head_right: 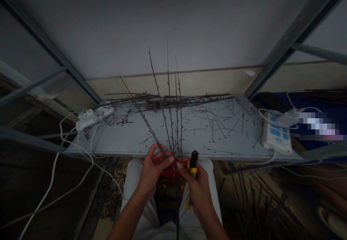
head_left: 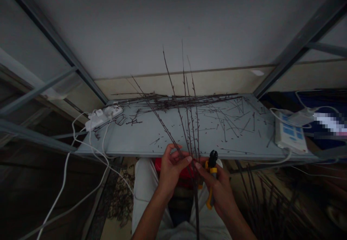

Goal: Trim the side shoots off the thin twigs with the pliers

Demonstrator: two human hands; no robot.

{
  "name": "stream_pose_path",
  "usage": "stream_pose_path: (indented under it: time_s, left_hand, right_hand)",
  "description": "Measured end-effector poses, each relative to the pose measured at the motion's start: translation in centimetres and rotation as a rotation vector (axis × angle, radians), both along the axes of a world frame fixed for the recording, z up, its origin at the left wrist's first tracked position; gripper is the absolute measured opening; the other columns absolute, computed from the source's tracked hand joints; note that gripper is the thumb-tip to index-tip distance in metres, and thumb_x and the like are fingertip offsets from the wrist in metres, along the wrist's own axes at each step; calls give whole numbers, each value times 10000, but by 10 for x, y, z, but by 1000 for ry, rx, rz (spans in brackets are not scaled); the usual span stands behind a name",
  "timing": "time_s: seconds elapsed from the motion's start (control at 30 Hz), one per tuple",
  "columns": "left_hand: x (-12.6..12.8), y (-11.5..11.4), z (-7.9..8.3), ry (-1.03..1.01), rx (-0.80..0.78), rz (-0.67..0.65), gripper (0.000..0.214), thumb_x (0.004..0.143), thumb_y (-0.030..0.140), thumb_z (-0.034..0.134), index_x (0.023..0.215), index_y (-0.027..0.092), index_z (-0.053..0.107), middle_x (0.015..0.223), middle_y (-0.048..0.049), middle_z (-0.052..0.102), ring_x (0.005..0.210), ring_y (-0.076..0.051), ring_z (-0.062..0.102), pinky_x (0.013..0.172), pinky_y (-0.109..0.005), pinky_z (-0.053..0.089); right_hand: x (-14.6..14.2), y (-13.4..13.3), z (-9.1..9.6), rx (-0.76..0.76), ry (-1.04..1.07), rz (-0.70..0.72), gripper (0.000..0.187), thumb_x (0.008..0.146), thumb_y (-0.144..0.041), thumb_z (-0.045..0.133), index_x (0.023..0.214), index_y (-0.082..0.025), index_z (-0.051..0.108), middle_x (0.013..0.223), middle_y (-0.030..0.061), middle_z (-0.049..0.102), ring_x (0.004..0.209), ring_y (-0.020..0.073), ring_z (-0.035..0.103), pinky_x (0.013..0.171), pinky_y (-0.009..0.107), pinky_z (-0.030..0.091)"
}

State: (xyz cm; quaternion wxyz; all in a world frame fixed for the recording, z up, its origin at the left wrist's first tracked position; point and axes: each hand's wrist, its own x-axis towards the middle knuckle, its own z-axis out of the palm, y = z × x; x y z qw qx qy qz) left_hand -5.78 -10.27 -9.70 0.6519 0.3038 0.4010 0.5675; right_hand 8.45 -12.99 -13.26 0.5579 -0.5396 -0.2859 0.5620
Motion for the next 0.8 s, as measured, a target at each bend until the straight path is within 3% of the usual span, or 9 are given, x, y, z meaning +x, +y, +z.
stream_pose_path:
  time_s: [0.17,0.5,0.8]
  left_hand:
    - [-1,1,-1,44,-8,24,429,735,251,852,1028,221,541,895,-22,721,826,-168,698,743,-266,557]
    - [2,-1,-5,27,40,30,402,766,234,827,1037,226,531,896,-12,692,804,-150,680,742,-260,545]
    - [5,4,-2,54,67,62,308,796,302,807,966,198,571,835,-3,665,749,-123,638,711,-222,504]
  right_hand:
    - [-2,1,4,-19,14,52,443,713,-428,848,1071,-203,716,1053,68,758,1013,283,692,902,371,543]
    - [0,-6,1,-13,-17,49,406,723,-441,835,1023,-205,700,926,40,728,882,241,670,809,331,535]
    - [-2,-11,5,-3,-13,46,430,719,-451,838,1051,-212,707,972,47,736,942,256,674,872,352,534]
